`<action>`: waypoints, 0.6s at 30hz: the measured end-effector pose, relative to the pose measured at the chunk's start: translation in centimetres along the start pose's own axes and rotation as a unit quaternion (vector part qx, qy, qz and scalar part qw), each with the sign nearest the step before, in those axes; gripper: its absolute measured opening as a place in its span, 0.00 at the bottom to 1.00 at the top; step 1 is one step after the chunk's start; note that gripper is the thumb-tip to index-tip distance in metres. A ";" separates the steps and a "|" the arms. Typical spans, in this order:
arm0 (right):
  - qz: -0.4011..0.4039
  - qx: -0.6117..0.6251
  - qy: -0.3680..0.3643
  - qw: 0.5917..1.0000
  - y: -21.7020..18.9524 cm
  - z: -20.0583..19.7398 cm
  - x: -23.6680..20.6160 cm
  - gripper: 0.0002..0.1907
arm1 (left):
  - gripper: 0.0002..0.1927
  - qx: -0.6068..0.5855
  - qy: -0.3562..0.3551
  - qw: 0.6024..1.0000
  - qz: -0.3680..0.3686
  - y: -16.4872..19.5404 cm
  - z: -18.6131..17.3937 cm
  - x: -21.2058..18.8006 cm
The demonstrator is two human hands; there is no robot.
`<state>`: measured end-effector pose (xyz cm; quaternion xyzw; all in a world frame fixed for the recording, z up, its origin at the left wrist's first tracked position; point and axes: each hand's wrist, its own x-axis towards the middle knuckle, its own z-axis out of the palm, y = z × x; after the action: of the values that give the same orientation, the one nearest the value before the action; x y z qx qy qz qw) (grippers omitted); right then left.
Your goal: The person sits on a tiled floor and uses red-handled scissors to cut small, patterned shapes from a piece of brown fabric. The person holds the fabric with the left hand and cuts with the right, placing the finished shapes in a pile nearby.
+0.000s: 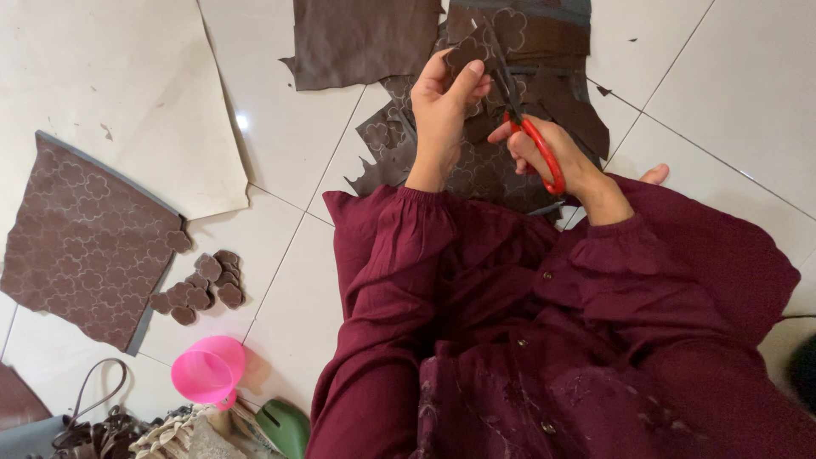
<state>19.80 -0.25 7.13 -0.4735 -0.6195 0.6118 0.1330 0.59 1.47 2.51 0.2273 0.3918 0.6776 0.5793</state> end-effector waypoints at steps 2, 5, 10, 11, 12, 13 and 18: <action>-0.014 -0.006 -0.001 1.000 -0.3 0.1 -0.1 0.30 | 0.13 0.010 0.005 1.000 -0.018 -0.1 0.0 -0.1; -0.007 -0.014 0.006 1.000 -0.6 0.2 -0.1 0.28 | 0.14 0.023 0.007 1.000 -0.013 -0.1 0.3 -0.2; 0.002 -0.016 0.017 1.000 -0.4 0.3 -0.1 0.26 | 0.17 0.032 0.003 0.999 0.008 0.4 0.7 -0.6; 0.005 -0.015 0.017 1.000 -0.3 0.3 0.0 0.26 | 0.18 0.035 0.000 0.999 0.013 0.5 0.8 -0.6; 0.007 -0.014 0.016 1.000 -0.2 0.2 0.0 0.26 | 0.20 0.038 -0.003 0.999 0.019 0.6 0.8 -0.6; 0.016 -0.005 0.020 1.000 -0.1 0.1 0.2 0.25 | 0.20 0.036 -0.003 0.999 0.020 0.6 0.9 -0.5; -0.025 0.011 0.017 0.999 0.7 0.1 0.0 0.44 | 0.22 0.030 -0.007 0.999 0.029 0.6 1.1 -0.8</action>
<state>19.99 -0.44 6.52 -0.4663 -0.6222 0.6071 0.1637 1.25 0.99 3.78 0.2609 0.4013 0.6801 0.5552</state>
